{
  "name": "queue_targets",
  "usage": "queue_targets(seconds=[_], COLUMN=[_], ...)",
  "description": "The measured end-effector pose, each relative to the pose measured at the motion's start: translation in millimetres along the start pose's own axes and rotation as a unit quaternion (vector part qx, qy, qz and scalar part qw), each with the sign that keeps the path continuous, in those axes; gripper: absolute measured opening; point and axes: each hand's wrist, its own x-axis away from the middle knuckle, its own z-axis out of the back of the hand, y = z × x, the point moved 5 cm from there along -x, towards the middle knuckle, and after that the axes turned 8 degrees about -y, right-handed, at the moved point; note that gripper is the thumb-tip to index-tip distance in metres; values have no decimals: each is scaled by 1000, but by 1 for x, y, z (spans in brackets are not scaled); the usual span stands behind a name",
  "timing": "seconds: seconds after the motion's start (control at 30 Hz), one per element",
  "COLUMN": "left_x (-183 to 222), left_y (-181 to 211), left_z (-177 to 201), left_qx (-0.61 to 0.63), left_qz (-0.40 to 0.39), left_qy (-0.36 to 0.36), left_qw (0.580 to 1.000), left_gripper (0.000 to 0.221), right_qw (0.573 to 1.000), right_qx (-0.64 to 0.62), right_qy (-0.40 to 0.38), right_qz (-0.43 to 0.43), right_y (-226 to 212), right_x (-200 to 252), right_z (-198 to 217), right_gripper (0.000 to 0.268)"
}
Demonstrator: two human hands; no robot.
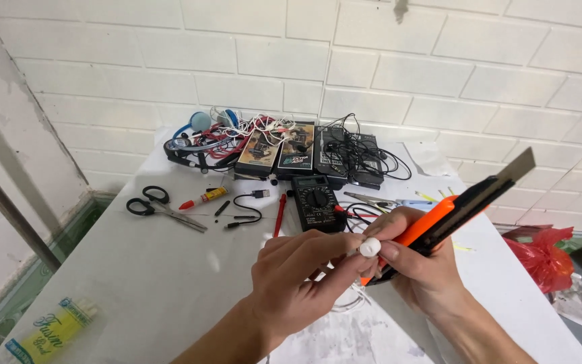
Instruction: Testing earphone components using a digital multimeter and a utility knife to check for electrical continuity.
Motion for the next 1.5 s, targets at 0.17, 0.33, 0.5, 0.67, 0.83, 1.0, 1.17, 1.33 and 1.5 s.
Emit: queue_targets(seconds=[0.17,0.33,0.5,0.67,0.83,1.0,1.17,1.33,1.5], left_x=[0,3,6,0,2,5,7,19,20], left_y=[2,3,4,8,4,-11,-20,-24,-26], left_z=[0,0,1,3,2,-10,-20,-28,-29], left_qx=[-5,3,-28,-27,-3,7,44,202,234], left_qz=[-16,-65,-81,-82,-77,48,164,258,274], left_qy=[5,12,51,47,8,-110,-231,-237,-222], left_qw=[1000,998,995,995,997,993,958,914,906], left_gripper=[14,19,36,23,22,21,32,38,42], right_qw=[1000,999,997,997,998,997,991,986,986], right_qx=[-8,-47,5,12,6,74,125,151,138], right_qy=[17,-9,-76,-65,-59,-16,49,71,83], right_qz=[-11,0,30,36,30,18,10,-21,-35], right_y=[6,-7,-25,-25,-24,-18,-11,-6,0], right_x=[4,1,-3,-1,1,-2,-3,-6,-3], right_z=[7,-6,-26,-23,-19,-15,-8,-9,-3], right_gripper=[22,19,18,16,17,13,13,16,17])
